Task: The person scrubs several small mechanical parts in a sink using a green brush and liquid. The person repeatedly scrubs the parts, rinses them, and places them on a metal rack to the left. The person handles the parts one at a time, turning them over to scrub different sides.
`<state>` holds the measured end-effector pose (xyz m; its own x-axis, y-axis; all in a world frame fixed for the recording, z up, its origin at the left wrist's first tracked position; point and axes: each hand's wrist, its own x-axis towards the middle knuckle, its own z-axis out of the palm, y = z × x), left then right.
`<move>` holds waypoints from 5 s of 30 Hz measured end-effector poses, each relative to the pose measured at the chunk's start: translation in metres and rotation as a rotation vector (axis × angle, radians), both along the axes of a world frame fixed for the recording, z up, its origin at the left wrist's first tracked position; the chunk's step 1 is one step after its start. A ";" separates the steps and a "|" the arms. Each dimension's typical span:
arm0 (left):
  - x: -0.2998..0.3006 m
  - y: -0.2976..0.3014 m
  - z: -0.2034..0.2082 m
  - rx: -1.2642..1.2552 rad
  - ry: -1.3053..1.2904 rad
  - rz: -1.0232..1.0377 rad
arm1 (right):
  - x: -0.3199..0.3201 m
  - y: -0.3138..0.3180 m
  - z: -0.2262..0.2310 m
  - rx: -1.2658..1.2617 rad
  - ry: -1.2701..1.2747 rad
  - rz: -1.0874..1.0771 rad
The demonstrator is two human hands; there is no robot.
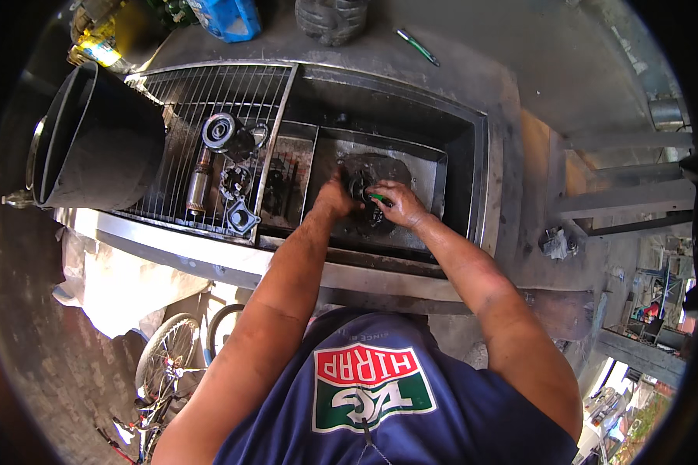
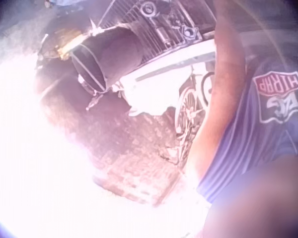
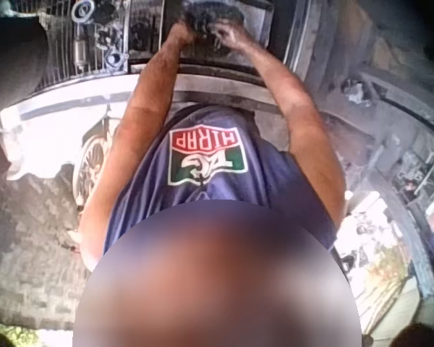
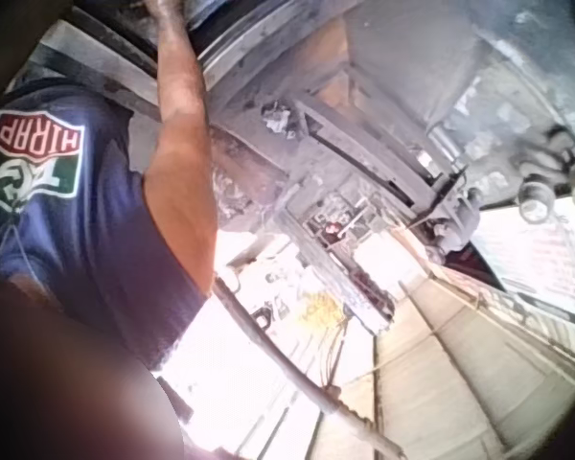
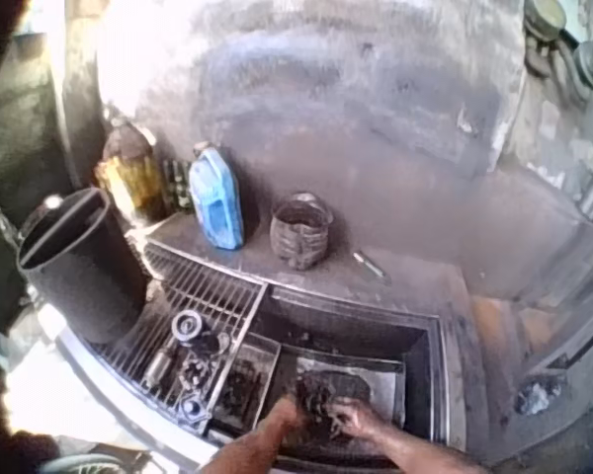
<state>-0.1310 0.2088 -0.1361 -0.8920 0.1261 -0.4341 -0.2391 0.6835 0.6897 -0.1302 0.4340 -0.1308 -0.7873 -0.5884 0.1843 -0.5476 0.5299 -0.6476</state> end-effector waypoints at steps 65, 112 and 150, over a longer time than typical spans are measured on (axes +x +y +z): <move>0.005 0.006 0.053 -0.315 -0.120 -0.123 | -0.001 0.011 0.033 0.293 -0.103 -0.301; 0.004 0.012 0.040 -0.426 -0.036 -0.170 | -0.007 0.007 0.008 -0.018 -0.259 -0.673; 0.004 0.015 0.043 -0.391 -0.044 -0.177 | -0.030 -0.032 0.027 0.062 -0.319 -0.433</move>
